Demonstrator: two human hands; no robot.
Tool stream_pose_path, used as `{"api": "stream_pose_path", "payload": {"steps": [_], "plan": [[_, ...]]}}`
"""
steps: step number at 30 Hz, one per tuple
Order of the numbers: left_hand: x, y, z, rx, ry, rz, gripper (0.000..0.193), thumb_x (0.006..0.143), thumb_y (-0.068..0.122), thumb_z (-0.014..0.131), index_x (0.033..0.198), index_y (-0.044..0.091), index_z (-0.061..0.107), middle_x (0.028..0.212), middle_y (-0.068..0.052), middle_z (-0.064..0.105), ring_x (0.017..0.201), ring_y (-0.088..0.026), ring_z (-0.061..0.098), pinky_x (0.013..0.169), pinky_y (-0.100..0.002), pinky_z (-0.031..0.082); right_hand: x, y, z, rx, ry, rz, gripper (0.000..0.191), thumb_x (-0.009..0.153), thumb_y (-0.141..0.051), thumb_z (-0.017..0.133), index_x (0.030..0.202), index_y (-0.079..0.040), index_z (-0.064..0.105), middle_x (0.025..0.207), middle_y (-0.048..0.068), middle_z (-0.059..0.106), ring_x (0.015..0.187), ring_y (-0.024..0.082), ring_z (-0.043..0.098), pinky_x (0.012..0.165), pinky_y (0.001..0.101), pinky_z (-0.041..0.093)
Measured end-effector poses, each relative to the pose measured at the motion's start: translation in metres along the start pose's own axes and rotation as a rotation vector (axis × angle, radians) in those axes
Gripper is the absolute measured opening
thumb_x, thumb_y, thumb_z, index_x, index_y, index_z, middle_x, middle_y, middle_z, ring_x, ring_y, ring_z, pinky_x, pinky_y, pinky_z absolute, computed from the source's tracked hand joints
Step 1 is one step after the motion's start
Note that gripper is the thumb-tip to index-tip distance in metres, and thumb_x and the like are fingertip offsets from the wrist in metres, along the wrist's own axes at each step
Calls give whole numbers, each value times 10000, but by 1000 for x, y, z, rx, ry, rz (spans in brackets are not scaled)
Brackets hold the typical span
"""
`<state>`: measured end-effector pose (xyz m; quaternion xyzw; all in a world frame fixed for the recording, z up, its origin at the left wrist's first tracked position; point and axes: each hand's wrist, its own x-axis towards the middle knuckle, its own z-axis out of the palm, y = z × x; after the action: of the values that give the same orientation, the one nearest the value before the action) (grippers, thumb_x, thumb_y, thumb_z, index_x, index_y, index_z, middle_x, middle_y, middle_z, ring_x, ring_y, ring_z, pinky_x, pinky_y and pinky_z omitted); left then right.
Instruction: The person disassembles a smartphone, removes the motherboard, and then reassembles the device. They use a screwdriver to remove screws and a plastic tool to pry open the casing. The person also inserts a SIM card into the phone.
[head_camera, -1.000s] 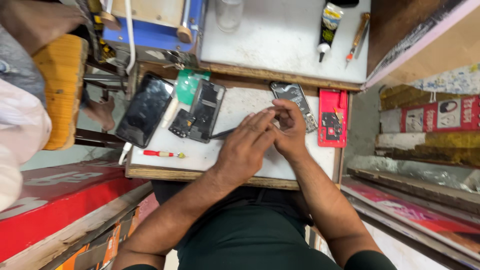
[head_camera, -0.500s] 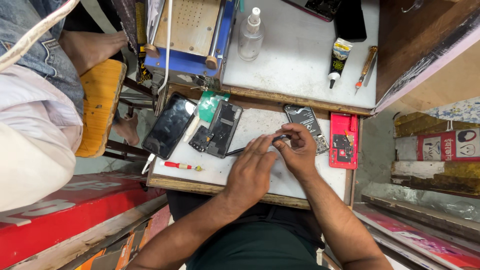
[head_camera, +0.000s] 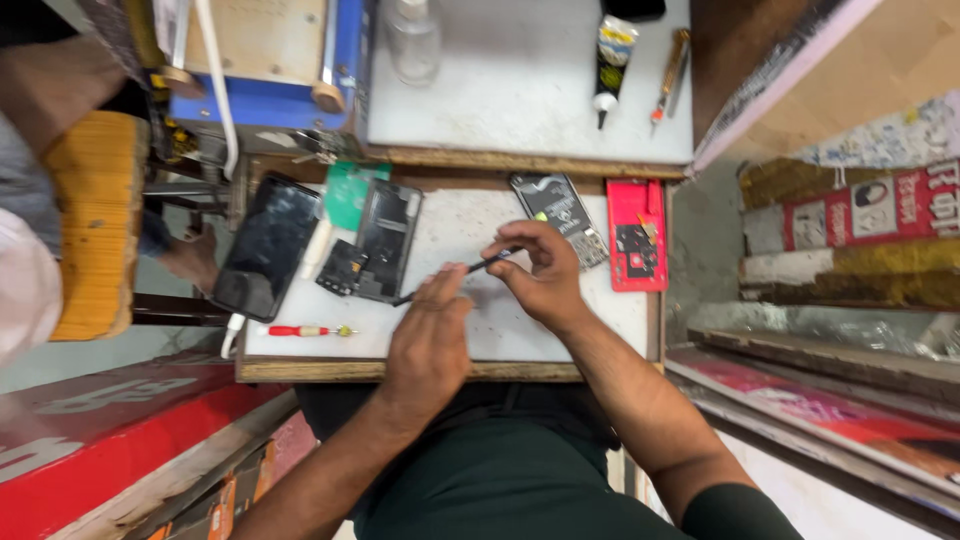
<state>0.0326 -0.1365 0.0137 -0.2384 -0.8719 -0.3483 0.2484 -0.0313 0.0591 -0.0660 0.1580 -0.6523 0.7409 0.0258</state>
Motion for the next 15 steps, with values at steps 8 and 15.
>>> {"api": "stream_pose_path", "payload": {"steps": [8,15], "plan": [[-28,-11,-34,-48,78,-187,166,922,-83,657,1068,-4,655,1127,-177,732,1113,-337,717,991,-441,580,2,-17,-1,-22,-106,-27,188,939,2,795,1093,-21,691,1077,95,734,1077,186,686,991,336,551],[-11,-25,-36,-228,179,-416,215,989,21,706,1189,-28,644,1007,-158,763,960,-240,766,823,-315,592,3,-24,-1,39,-103,34,204,914,-30,807,1089,-34,703,1078,88,741,1074,179,675,1001,329,529]]}}
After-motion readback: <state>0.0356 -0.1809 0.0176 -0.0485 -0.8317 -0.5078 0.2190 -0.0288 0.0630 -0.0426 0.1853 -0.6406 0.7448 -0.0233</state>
